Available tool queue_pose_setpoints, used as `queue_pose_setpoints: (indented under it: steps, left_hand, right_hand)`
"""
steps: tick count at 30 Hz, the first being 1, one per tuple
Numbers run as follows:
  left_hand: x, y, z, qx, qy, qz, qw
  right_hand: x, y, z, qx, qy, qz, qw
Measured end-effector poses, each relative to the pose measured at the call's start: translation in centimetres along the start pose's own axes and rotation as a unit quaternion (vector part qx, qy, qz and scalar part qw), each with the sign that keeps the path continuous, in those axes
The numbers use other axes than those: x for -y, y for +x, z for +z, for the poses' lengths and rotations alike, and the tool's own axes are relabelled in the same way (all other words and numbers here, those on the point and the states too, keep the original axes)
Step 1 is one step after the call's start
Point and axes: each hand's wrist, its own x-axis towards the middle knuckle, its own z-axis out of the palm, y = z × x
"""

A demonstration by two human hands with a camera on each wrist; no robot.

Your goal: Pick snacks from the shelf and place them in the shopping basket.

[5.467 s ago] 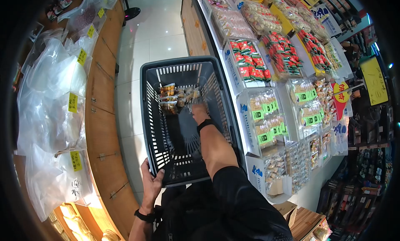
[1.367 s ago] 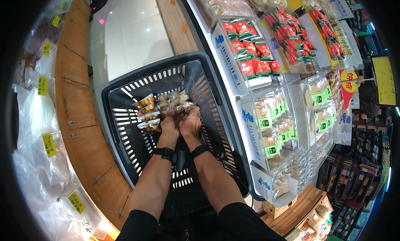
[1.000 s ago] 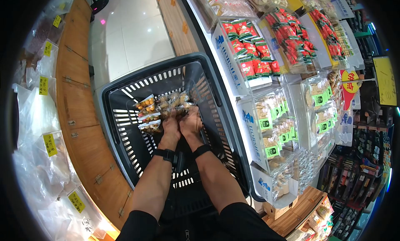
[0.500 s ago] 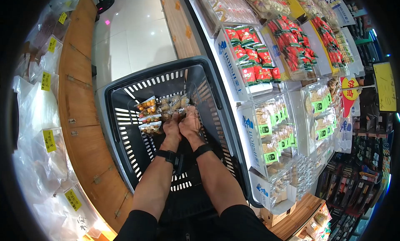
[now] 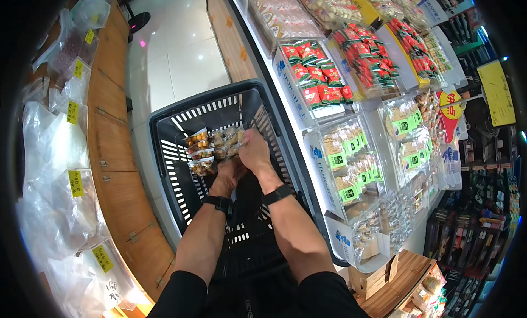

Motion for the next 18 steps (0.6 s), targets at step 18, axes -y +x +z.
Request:
queue_pose_setpoints:
  steps: [18]
  left_hand:
    - [-17.9, -27.6, -14.3, 0.151, 0.091, 0.396, 0.901]
  right_hand:
    - [-0.4, -9.6, -24.7, -0.089, 0.281, 0.076, 0.952]
